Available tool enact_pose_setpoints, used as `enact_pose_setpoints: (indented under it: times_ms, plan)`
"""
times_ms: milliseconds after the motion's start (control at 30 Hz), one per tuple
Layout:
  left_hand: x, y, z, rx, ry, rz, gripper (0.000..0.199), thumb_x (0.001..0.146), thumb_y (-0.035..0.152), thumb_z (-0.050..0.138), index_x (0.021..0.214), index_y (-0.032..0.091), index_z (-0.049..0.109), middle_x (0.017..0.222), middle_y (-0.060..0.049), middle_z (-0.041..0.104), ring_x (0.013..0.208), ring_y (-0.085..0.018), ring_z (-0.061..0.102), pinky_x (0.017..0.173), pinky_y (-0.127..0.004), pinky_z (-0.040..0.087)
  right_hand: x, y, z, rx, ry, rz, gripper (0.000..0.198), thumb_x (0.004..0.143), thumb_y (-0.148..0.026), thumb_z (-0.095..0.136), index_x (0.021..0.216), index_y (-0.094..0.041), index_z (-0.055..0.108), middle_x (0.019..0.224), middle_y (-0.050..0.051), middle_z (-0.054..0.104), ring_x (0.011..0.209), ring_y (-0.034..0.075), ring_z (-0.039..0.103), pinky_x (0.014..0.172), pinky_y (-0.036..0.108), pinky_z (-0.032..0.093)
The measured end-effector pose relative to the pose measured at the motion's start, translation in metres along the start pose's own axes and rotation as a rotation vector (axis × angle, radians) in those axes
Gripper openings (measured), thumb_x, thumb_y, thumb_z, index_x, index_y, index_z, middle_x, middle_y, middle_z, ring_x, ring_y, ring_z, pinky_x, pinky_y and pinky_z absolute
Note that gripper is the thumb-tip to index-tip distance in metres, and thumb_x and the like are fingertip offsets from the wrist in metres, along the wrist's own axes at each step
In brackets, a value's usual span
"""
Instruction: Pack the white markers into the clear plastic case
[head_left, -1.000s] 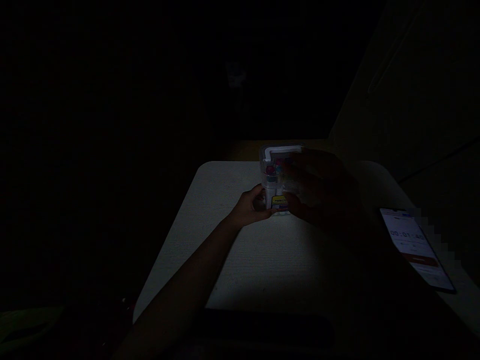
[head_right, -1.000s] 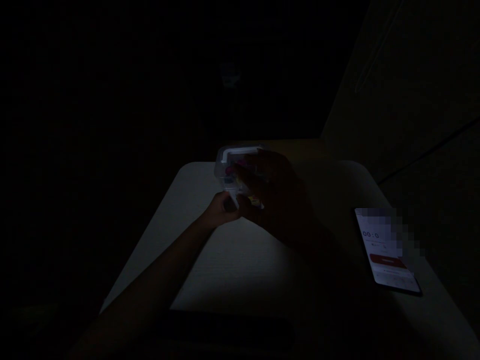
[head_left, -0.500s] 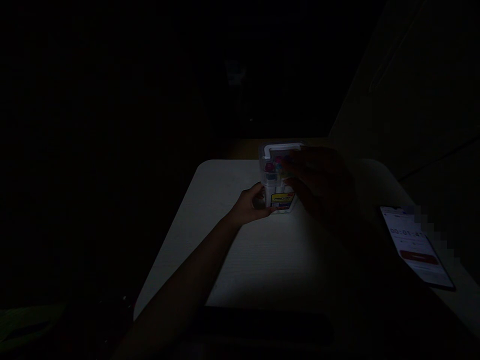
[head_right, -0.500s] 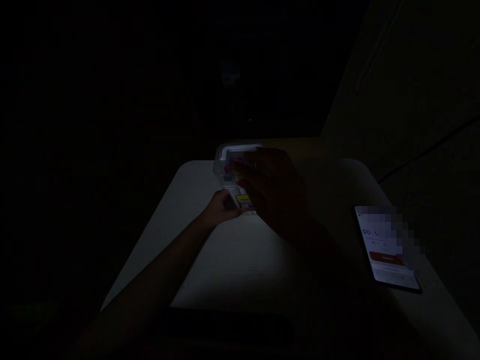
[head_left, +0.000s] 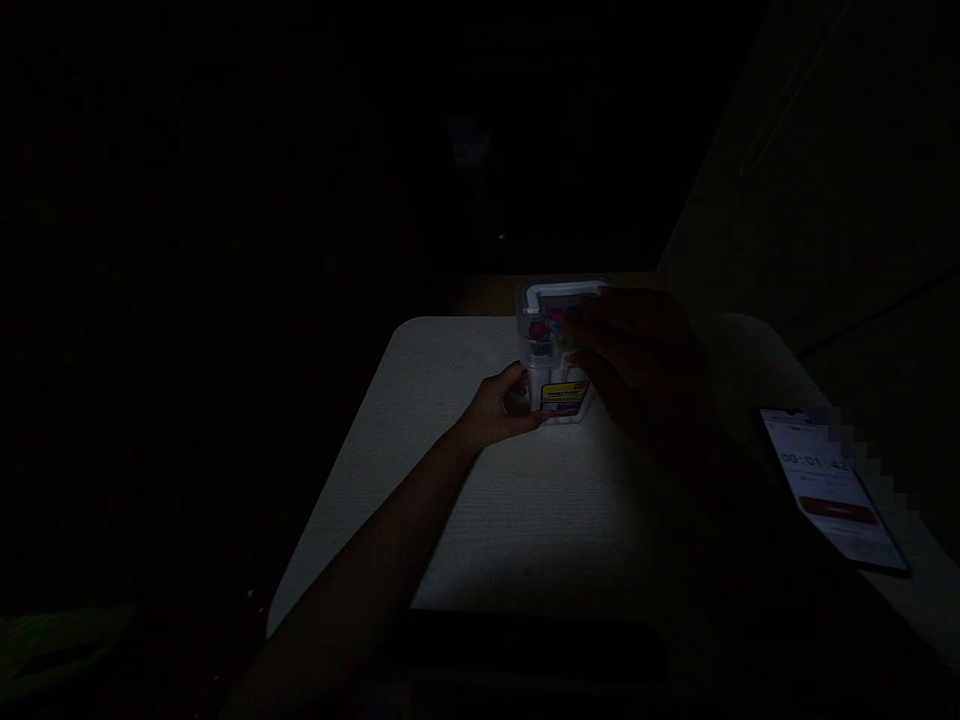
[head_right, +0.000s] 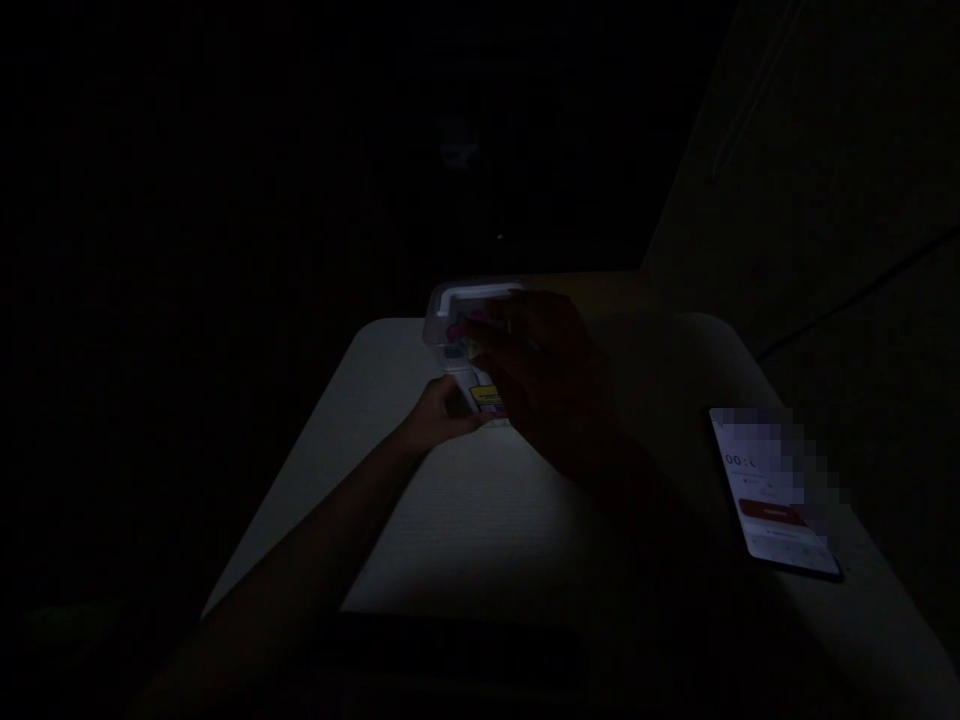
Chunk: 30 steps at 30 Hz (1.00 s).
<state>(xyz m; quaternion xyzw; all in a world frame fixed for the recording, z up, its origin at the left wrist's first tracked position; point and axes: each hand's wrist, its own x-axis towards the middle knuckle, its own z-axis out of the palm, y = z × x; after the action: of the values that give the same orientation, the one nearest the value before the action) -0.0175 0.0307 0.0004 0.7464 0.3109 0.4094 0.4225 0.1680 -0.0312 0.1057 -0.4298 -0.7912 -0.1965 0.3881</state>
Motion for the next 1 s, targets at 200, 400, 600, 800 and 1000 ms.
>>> enact_pose_setpoints:
  times_ms: [200,400,600,800,1000]
  plan:
    - [-0.0002,-0.0002,-0.0009,0.085,0.025,0.012,0.041,0.062,0.037,0.074,0.091,0.015,0.056,0.088,-0.004,0.064,0.079,-0.016,0.061,0.072,-0.029,0.051,0.0003,-0.0017,-0.0012,0.009,0.007,-0.003,0.028,0.089,-0.028,0.048,0.113,-0.026,0.063,0.119,0.002,0.058,0.117,0.017,0.049,0.1,0.034,0.046]
    - [-0.0003,-0.0004,-0.0013,0.084,0.016,0.018,0.044,0.063,0.036,0.073,0.098,0.015,0.056,0.088,-0.004,0.064,0.079,-0.016,0.06,0.072,-0.028,0.05,0.001,-0.0017,-0.0004,0.012,0.014,0.0,0.028,0.088,-0.027,0.05,0.112,-0.024,0.064,0.117,0.002,0.059,0.115,0.017,0.05,0.098,0.034,0.047]
    - [-0.0005,-0.0003,-0.002,0.091,0.017,0.02,0.044,0.063,0.036,0.073,0.097,0.014,0.056,0.088,-0.004,0.065,0.077,-0.016,0.061,0.07,-0.028,0.051,0.0002,-0.0007,0.0007,0.026,0.042,-0.008,0.027,0.088,-0.028,0.051,0.11,-0.024,0.064,0.117,0.002,0.059,0.116,0.015,0.049,0.1,0.032,0.046]
    - [-0.0004,-0.0003,-0.0008,0.027,0.006,0.013,0.045,0.063,0.037,0.073,0.098,0.015,0.056,0.09,-0.005,0.066,0.08,-0.016,0.062,0.073,-0.028,0.051,0.0,-0.0019,-0.0009,0.005,-0.028,0.032,0.03,0.088,-0.026,0.05,0.115,-0.028,0.063,0.121,0.001,0.058,0.119,0.016,0.048,0.102,0.033,0.046]
    - [-0.001,-0.0044,-0.0019,0.072,0.014,0.013,0.046,0.063,0.038,0.073,0.098,0.015,0.057,0.091,-0.005,0.066,0.08,-0.017,0.062,0.074,-0.03,0.051,0.0006,-0.0016,-0.0016,-0.008,-0.015,0.007,0.028,0.089,-0.028,0.048,0.113,-0.027,0.063,0.12,0.0,0.058,0.117,0.015,0.048,0.101,0.033,0.045]
